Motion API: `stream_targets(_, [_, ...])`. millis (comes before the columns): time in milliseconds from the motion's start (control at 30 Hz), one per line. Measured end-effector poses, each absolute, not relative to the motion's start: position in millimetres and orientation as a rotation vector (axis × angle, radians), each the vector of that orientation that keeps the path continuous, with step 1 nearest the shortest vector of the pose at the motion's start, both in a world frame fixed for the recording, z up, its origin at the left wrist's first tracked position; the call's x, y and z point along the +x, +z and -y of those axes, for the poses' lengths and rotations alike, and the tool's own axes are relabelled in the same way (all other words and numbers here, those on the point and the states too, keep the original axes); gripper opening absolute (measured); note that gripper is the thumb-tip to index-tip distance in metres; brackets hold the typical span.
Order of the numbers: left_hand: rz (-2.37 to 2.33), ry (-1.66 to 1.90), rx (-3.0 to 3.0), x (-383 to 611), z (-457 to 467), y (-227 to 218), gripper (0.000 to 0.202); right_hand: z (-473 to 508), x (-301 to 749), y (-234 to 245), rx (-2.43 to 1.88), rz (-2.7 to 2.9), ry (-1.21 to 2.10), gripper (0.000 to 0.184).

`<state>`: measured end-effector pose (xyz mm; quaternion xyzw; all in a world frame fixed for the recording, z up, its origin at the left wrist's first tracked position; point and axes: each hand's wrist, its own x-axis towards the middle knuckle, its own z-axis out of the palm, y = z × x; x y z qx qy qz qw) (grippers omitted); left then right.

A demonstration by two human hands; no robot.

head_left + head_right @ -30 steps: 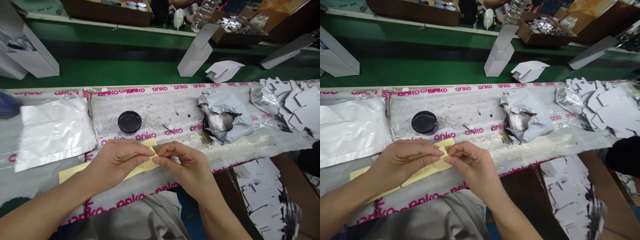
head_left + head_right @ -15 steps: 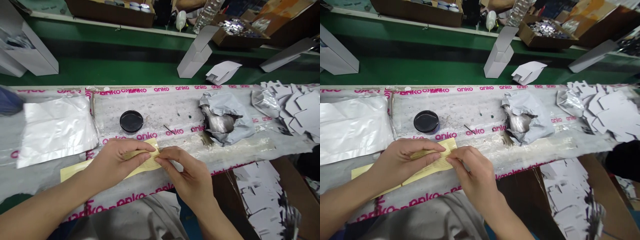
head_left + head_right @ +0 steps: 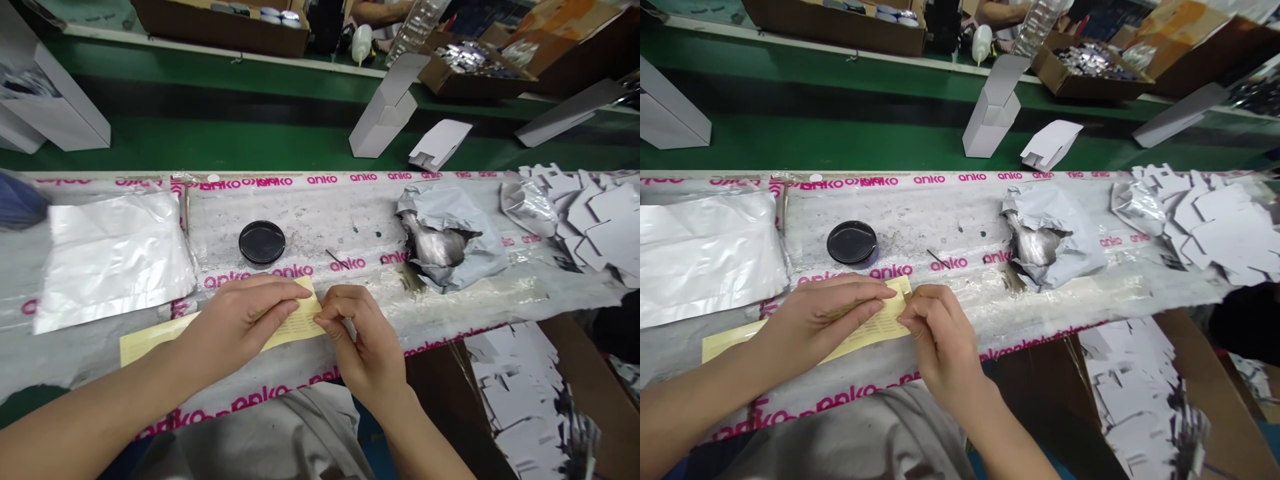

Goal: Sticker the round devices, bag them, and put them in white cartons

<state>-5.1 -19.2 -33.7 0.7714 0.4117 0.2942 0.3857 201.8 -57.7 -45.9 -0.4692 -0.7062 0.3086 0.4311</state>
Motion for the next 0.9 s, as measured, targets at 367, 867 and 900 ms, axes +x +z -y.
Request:
stream_targets(367, [-1.041, 0.759, 2.028, -3.6, 18.3, -34.6, 0.022, 47.4, 201.4, -40.4, -1.343, 1.394, 1.333, 0.012])
stream_targets(867, [-1.258, 0.726, 1.837, 11.1, 26.1, -38.7, 0.037, 49.6, 197.9, -43.9, -1.342, 1.345, 1.377, 0.017])
stream_targets(900, [-1.267, 0.707, 1.826, 11.3, 26.1, -38.4, 0.039, 50.1, 197.2, -44.3, -1.336, 1.344, 1.366, 0.017])
